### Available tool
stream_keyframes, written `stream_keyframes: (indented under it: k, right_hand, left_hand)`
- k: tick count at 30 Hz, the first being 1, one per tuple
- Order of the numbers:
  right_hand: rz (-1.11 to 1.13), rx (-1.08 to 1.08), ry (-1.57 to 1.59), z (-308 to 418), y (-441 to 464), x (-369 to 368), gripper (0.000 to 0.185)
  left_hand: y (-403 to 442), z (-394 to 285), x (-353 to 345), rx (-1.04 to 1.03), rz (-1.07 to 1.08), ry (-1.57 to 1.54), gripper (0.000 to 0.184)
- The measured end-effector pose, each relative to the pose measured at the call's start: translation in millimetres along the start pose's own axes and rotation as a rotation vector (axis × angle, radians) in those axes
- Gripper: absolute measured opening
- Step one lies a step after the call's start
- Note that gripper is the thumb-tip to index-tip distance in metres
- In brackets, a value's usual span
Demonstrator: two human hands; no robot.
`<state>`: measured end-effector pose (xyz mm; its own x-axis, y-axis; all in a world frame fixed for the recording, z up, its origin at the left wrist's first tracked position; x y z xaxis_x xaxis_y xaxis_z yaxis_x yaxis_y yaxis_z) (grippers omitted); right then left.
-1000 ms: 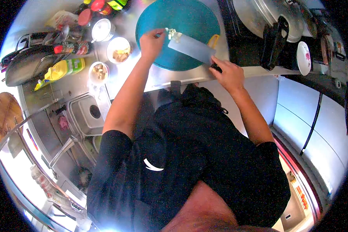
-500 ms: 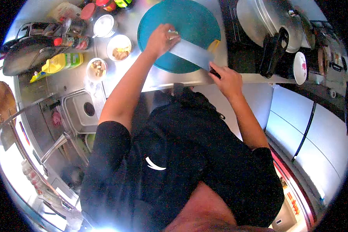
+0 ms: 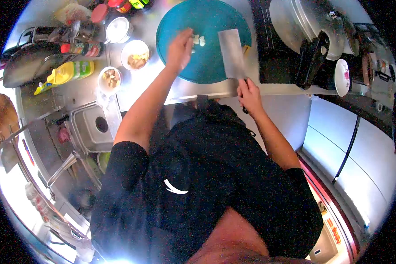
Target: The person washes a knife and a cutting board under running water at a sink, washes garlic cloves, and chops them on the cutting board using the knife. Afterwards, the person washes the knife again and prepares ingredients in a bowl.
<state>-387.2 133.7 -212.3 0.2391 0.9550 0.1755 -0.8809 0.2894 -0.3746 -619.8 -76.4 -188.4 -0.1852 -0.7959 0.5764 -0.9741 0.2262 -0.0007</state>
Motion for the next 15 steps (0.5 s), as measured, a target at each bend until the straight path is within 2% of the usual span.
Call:
stream_keyframes:
  k: [2, 5, 8, 12, 15]
  right_hand:
    - [-0.011, 0.066, 0.124, -14, 7, -13, 0.029]
    - [0.013, -0.077, 0.306, -17, 2, -39, 0.025]
    - [0.028, -0.024, 0.362, -32, 8, -56, 0.024]
    - [0.065, 0.063, 0.278, -41, 15, -80, 0.026]
    - [0.042, 0.020, 0.282, -41, 15, -92, 0.028]
  left_hand:
    - [-12, -12, -5, -0.064, -0.019, 0.030, 0.034]
    - [-14, -12, -15, -0.024, -0.032, -0.002, 0.038]
    - [-14, -10, -23, -0.028, -0.058, -0.003, 0.037]
    - [-14, -9, -29, -0.010, -0.113, -0.012, 0.037]
    - [-12, -5, -33, -0.014, -0.148, -0.018, 0.037]
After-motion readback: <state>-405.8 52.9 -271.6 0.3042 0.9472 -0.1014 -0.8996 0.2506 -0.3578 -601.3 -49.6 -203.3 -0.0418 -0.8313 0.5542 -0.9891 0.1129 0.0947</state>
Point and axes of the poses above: each hand's wrist, its own y-axis towards the middle knuckle, its own x-axis out of the back of the hand, z = x × y, the point moved 10 cm from there along y, towards the middle knuckle, and after that the axes turned 14 degrees about x, right-handed, at the moved point
